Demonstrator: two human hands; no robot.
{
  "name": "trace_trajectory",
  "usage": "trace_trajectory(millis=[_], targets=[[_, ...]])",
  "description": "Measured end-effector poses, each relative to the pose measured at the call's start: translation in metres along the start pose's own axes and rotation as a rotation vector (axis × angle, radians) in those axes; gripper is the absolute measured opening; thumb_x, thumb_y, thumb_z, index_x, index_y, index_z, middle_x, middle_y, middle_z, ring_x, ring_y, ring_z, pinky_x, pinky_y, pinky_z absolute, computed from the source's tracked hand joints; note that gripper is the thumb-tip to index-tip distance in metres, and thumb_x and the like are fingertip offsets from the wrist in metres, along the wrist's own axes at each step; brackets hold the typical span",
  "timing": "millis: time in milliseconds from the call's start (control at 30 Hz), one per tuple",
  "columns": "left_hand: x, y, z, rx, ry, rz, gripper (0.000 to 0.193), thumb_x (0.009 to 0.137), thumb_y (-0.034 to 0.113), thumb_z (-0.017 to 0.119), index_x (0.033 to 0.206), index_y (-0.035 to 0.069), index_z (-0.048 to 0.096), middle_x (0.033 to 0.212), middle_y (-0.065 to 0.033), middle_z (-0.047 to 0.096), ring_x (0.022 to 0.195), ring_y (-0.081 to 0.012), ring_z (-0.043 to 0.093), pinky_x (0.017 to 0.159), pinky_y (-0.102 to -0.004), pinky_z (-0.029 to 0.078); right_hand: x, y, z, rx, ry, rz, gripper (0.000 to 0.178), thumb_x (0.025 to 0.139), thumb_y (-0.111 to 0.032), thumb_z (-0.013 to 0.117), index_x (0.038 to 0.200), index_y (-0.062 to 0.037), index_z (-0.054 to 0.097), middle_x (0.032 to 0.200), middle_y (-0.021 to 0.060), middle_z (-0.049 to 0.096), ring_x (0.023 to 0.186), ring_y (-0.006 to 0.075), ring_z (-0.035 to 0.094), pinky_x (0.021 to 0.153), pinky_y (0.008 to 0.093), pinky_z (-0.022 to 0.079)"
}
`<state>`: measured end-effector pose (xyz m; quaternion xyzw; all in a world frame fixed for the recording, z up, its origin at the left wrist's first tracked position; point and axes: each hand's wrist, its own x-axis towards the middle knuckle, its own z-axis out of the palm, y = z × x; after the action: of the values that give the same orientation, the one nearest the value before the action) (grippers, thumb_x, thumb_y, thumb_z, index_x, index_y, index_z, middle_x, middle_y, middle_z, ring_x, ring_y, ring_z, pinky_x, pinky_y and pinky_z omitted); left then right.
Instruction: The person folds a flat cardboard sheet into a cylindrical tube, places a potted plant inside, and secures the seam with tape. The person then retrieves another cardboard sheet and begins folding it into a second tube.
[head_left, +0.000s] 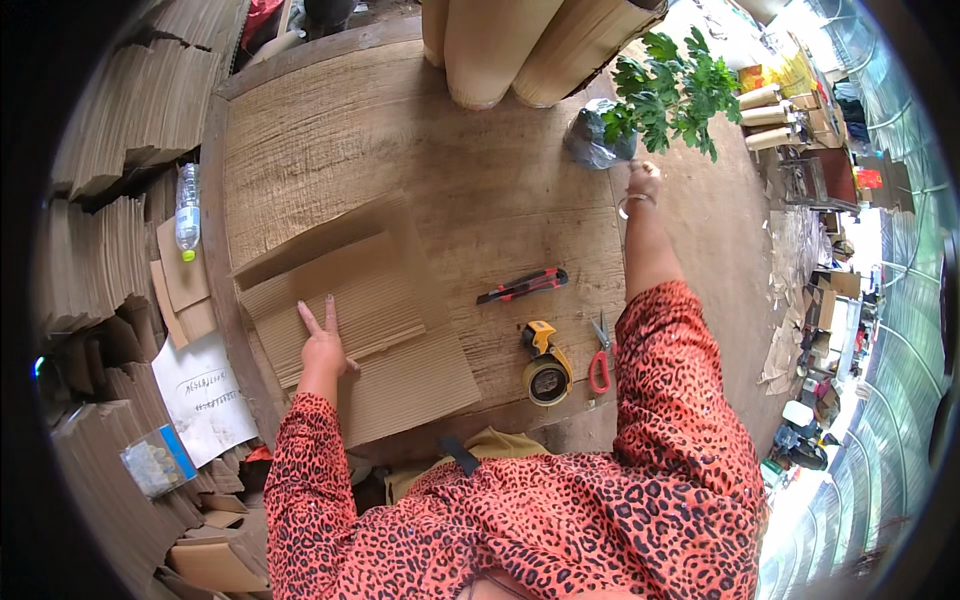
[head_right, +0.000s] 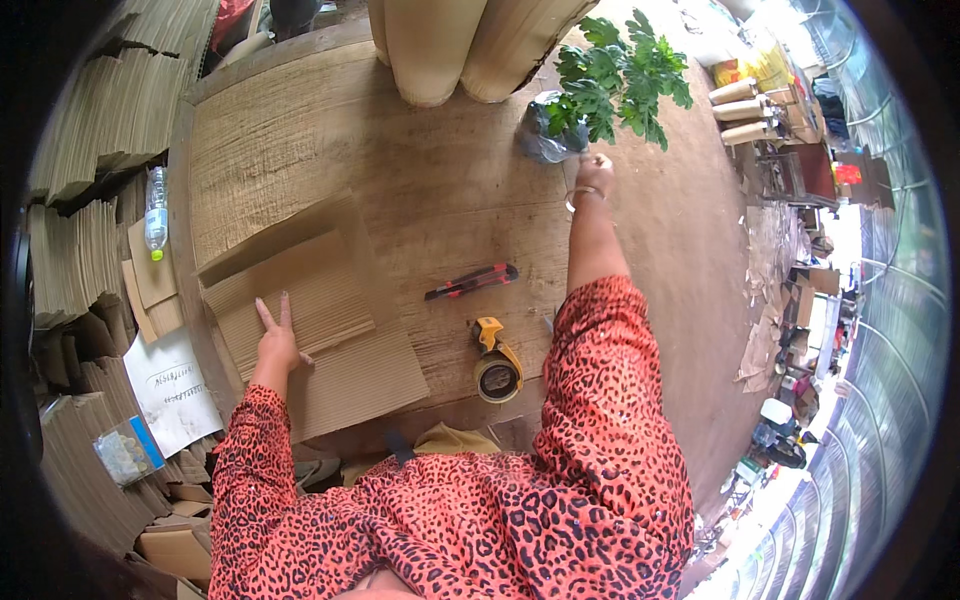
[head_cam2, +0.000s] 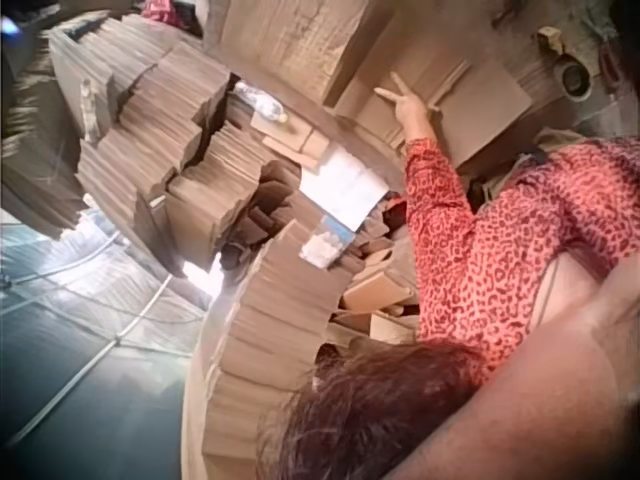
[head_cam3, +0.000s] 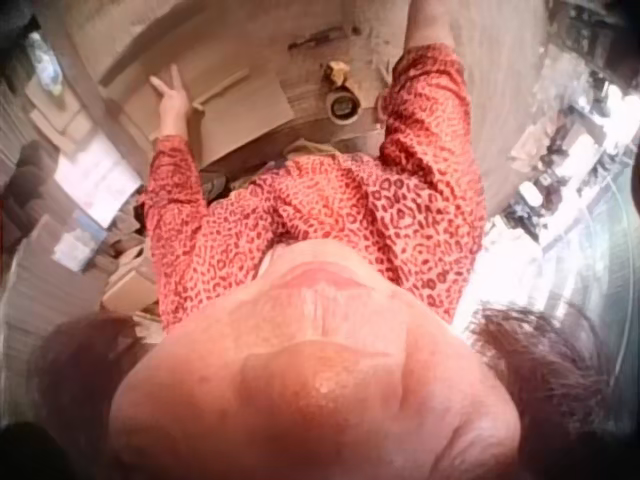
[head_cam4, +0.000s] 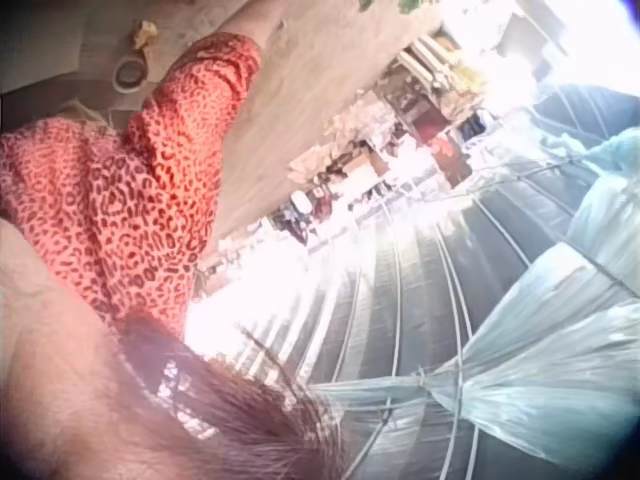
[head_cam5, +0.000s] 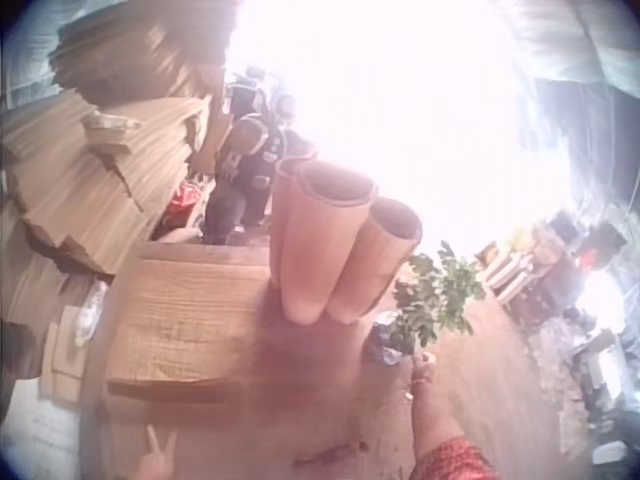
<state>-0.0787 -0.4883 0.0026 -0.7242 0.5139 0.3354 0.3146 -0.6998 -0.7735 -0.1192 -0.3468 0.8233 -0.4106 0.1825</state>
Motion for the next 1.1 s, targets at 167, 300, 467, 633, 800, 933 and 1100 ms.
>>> trace_trajectory(millis=[167, 300, 467, 633, 800, 933, 1100], targets=[[-0.004, -0.008, 0.01, -0.036, 0.018, -0.041, 0.152, 0.048, 0.028, 0.096, 0.154, 0.025, -0.013, 0.151, -0.0317, -0.027, 0.104, -0.0388, 0.064, 0.09, -0.0382, 0.055, 0.025, -0.054, 0.025, -0.024, -0.325, 0.291, 0.061, 0.083, -0.045, 0.065, 0.134, -0.0158, 0.048, 0.129, 0.0053, 0.054, 0.114, 0.0237, 0.051, 0.084, 0.0466, 0.047], [-0.003, -0.004, 0.005, -0.049, 0.026, -0.018, 0.151, 0.047, 0.026, 0.096, 0.154, 0.024, -0.011, 0.151, -0.0314, -0.027, 0.102, -0.0394, 0.064, 0.089, -0.0391, 0.055, 0.034, -0.066, 0.011, 0.122, -0.483, 0.454, 0.061, 0.086, -0.042, 0.067, 0.136, -0.0125, 0.048, 0.138, 0.0056, 0.051, 0.12, 0.0263, 0.053, 0.086, 0.0384, 0.054], [-0.005, -0.009, 0.013, -0.074, 0.054, -0.02, 0.151, 0.046, 0.025, 0.096, 0.155, 0.024, -0.009, 0.152, -0.0303, -0.026, 0.1, -0.0399, 0.065, 0.087, -0.0391, 0.056, 0.013, -0.066, 0.023, 0.338, -0.45, 0.614, 0.05, 0.095, -0.034, 0.056, 0.141, -0.0233, 0.04, 0.145, 0.0048, 0.047, 0.13, 0.0283, 0.046, 0.09, 0.0564, 0.051], [-0.004, -0.006, 0.008, -0.056, 0.042, -0.024, 0.151, 0.046, 0.025, 0.096, 0.155, 0.024, -0.008, 0.152, -0.0299, -0.025, 0.097, -0.0398, 0.066, 0.084, -0.0391, 0.057, 0.026, -0.029, 0.017, 0.467, -0.509, 0.613, 0.059, 0.089, -0.032, 0.062, 0.142, -0.021, 0.04, 0.143, 0.0081, 0.048, 0.128, 0.0286, 0.047, 0.09, 0.0537, 0.05], [-0.005, -0.006, 0.008, -0.057, 0.043, -0.031, 0.15, 0.047, 0.023, 0.096, 0.155, 0.024, -0.009, 0.152, -0.0305, -0.024, 0.097, -0.0406, 0.065, 0.084, -0.0399, 0.057, 0.01, -0.026, 0.002, 0.492, -0.553, 0.571, 0.068, 0.082, -0.031, 0.067, 0.142, -0.019, 0.039, 0.14, 0.0105, 0.05, 0.126, 0.0291, 0.049, 0.092, 0.0502, 0.049], [-0.004, -0.007, 0.008, -0.081, 0.049, -0.01, 0.151, 0.047, 0.022, 0.096, 0.154, 0.024, -0.01, 0.152, -0.0309, -0.024, 0.097, -0.0417, 0.065, 0.084, -0.0403, 0.057, -0.003, -0.017, 0.0, 0.519, -0.543, 0.481, 0.075, 0.077, -0.03, 0.071, 0.143, -0.0173, 0.038, 0.138, 0.0124, 0.051, 0.124, 0.0295, 0.051, 0.093, 0.0474, 0.049], [-0.006, -0.002, 0.004, -0.061, 0.034, -0.036, 0.152, 0.046, 0.021, 0.096, 0.154, 0.025, -0.011, 0.152, -0.0311, -0.023, 0.098, -0.0415, 0.065, 0.085, -0.0405, 0.056, -0.027, -0.007, -0.002, 0.534, -0.538, 0.297, 0.085, 0.07, -0.029, 0.076, 0.144, -0.0153, 0.037, 0.136, 0.0148, 0.053, 0.122, 0.0301, 0.053, 0.095, 0.044, 0.048]])
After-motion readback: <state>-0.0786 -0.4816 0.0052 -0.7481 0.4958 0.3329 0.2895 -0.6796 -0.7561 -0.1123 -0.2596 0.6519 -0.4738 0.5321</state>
